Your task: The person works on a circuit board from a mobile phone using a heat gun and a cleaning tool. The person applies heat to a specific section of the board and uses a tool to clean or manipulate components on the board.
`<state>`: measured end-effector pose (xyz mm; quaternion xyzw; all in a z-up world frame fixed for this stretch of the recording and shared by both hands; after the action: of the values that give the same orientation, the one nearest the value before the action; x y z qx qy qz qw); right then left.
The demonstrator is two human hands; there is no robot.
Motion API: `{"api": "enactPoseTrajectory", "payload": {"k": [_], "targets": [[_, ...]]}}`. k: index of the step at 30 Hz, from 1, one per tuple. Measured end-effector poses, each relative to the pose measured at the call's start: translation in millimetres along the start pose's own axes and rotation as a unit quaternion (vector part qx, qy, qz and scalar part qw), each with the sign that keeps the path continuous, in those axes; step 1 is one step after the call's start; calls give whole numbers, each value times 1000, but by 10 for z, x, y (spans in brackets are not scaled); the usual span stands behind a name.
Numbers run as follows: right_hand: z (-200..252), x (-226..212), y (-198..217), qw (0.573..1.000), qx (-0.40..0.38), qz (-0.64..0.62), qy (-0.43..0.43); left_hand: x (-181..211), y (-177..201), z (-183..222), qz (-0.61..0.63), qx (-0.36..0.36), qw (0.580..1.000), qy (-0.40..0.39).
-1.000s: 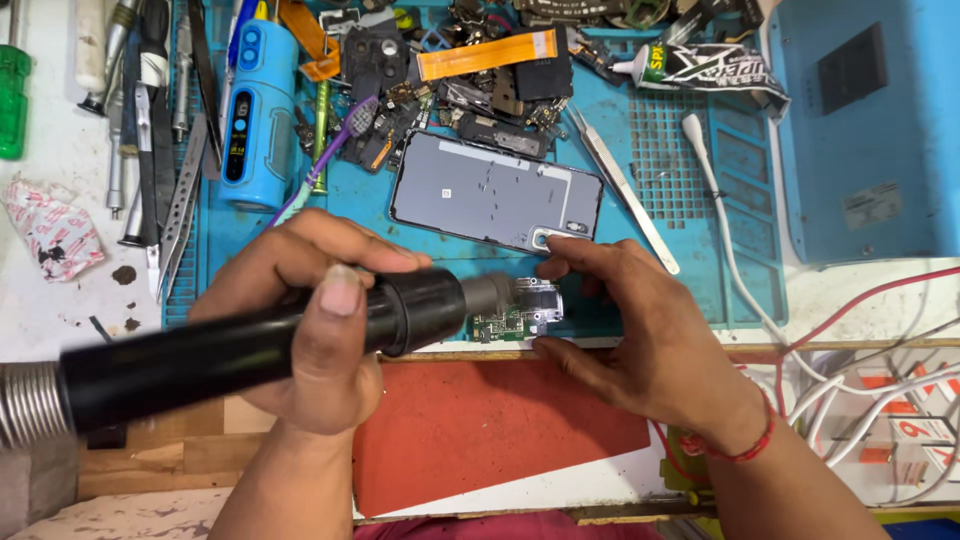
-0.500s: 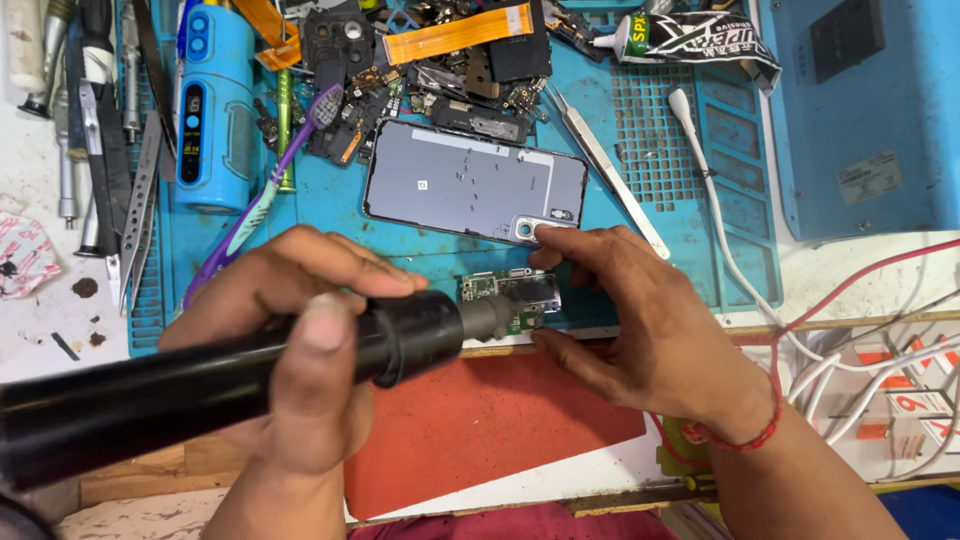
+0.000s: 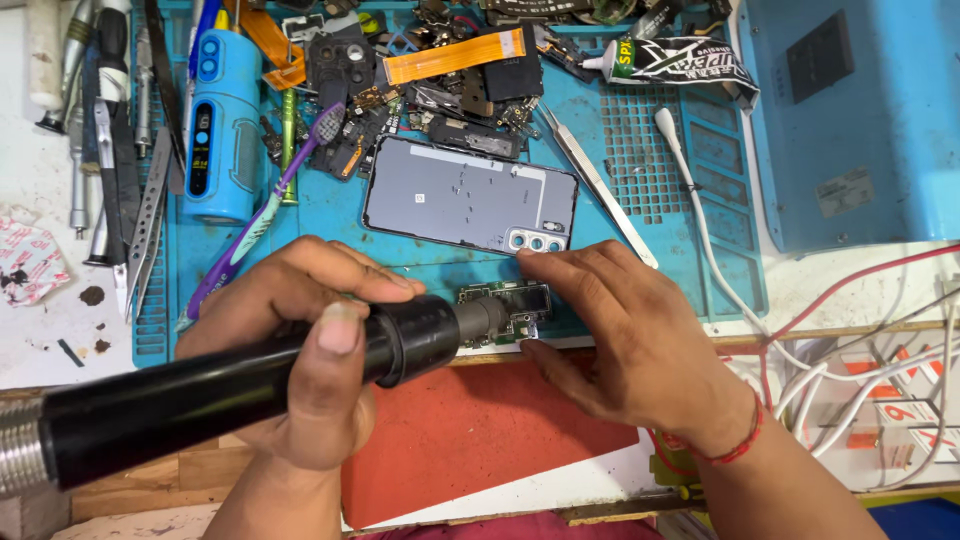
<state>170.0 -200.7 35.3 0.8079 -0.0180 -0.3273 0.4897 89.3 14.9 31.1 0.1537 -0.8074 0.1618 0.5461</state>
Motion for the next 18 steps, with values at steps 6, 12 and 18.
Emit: {"api": "enactPoseTrajectory", "payload": {"k": [6,12,18], "targets": [[4,-26,4,999,-10,37,-28,11,-23,35,-17,-29,999,-36],[5,-12,36,999,-9,32,-21,89,2,41,73,-95,993,-21],[18,16,23,1000,-8,-6,-26,95,23,-7,18,-78,997,-22]]}}
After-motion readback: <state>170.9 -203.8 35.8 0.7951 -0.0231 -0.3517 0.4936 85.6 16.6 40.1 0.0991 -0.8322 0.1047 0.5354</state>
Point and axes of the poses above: each hand's wrist, its own z-axis away from the middle knuckle, its own y-axis out of the back of the hand, x = y × z, the point moved 2 cm from there along -z, towards the middle knuckle, and after that the axes turned 5 degrees about -z, right-handed, at the moved point
